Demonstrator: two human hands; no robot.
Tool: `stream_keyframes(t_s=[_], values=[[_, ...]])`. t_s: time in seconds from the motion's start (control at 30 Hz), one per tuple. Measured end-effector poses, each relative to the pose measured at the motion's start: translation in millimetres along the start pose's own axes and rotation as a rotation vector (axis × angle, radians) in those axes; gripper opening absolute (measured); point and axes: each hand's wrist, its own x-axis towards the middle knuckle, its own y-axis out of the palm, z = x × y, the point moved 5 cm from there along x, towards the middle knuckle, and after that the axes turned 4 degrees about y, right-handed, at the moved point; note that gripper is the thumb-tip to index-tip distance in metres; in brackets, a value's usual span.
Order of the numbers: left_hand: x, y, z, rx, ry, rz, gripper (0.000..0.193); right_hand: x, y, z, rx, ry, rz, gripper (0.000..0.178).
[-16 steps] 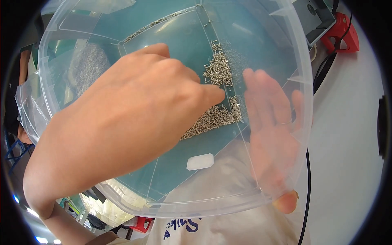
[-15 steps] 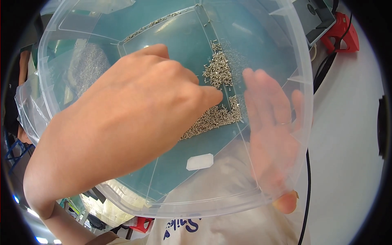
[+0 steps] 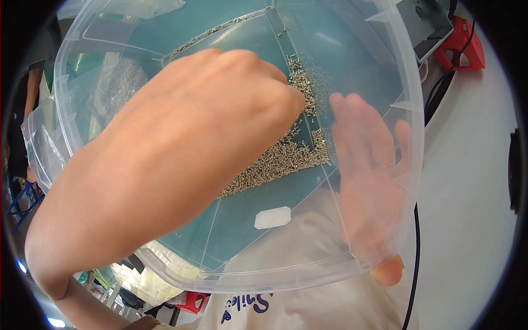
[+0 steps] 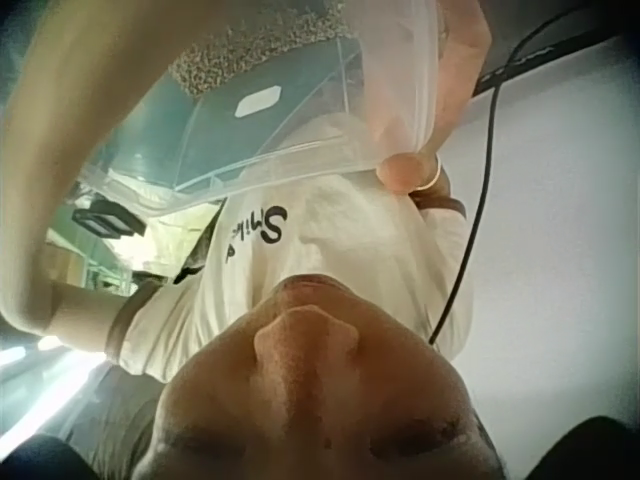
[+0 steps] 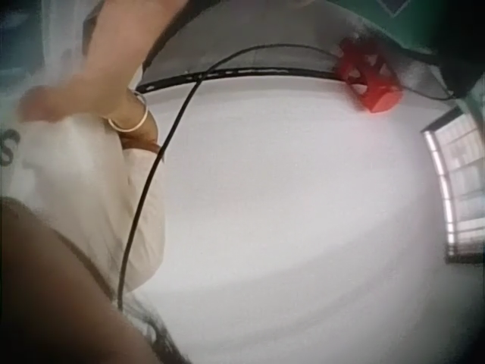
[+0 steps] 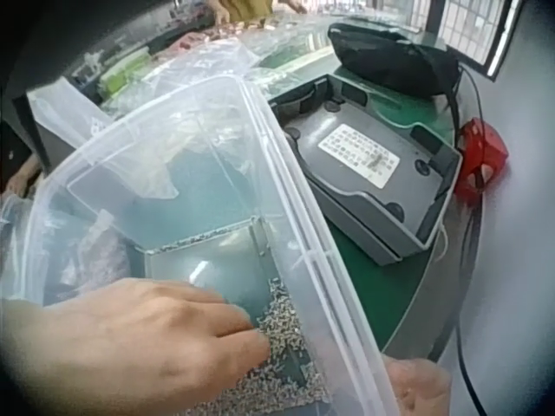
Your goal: The person sorts small metallic components by hand, placing them from a plastic tray into a plastic bag.
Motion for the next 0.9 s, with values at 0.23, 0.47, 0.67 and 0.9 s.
stream_keyframes(t_s=[0.23,0.47,0.67,0.9], values=[[6.3,8.1,-5.9,0.008,-0.103,0.086,0.020,-0.9,3.0,-2.1,-0.025,-0.012,-0.013,0.127],[-2.3,16.2,26.0,0.000,-0.284,-0.053,0.014,-0.9,4.5,1.8,-0.092,0.007,-0.045,0.128],[-16.9,14.6,32.2,-0.029,-0.370,-0.092,0.015,-1.6,9.1,-2.7,-0.085,0.019,-0.039,0.130],[-0.7,16.8,40.9,-0.005,-0.353,-0.090,0.016,-1.4,-0.4,-0.2,-0.118,0.025,-0.058,0.131]])
